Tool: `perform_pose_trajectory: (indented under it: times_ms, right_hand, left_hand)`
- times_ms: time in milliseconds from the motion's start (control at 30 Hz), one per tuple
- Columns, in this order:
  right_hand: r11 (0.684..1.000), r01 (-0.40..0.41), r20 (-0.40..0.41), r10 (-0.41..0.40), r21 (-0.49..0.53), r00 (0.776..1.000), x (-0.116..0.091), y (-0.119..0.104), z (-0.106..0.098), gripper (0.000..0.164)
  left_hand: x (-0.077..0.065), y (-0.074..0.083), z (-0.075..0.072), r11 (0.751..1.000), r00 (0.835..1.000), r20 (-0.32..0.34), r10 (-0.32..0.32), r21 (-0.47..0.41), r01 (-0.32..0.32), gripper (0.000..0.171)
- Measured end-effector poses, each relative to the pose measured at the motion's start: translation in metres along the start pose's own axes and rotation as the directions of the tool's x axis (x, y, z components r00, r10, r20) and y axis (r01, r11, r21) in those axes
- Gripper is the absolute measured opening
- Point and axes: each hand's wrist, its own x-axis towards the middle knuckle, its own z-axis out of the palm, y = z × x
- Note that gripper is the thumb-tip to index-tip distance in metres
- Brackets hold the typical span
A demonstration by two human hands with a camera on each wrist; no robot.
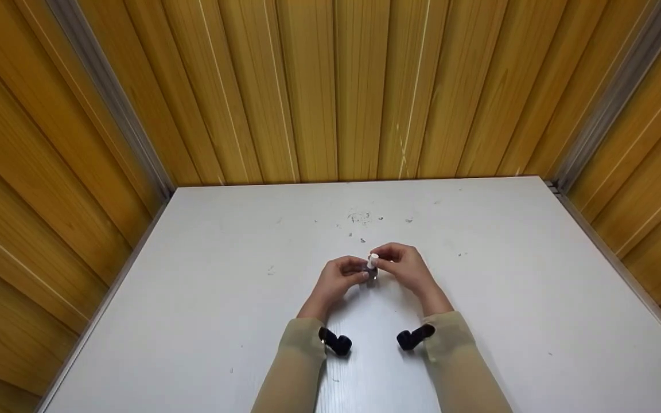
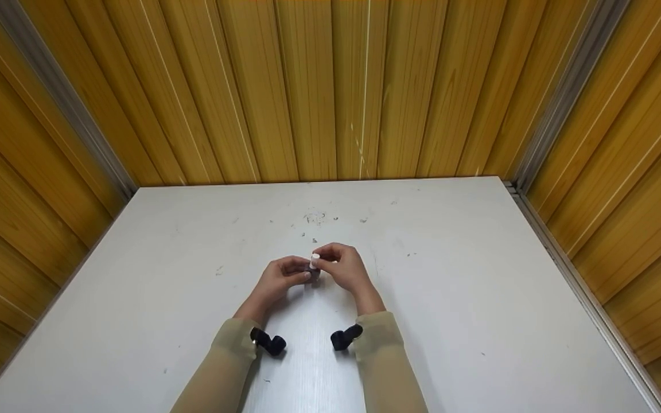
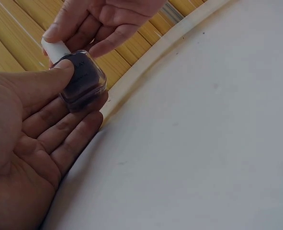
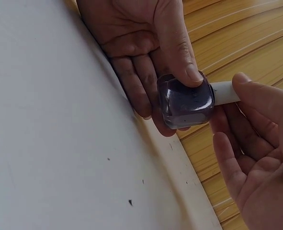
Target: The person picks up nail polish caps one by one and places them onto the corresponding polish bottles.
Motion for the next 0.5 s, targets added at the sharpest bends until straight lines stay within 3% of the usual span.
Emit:
perform_pose_trajectory:
  times_ms: [267,500]
  right_hand:
    - [1.0,-0.008,-0.026,0.008,-0.006,1.0,0.0001,0.0015,0.0017,0.022]
    - [0.999,0.022,0.035,-0.023,0.037,0.999,-0.001,0.0011,-0.0013,0.036]
  left_hand:
    - [0.001,-0.0025,-0.0005,1.0,1.0,0.007,-0.013,0.013,0.013,0.027]
    - [0.0014,-0.0028,-0.0007,1.0,1.0,0.0,-0.013,0.018,0.013,0.027]
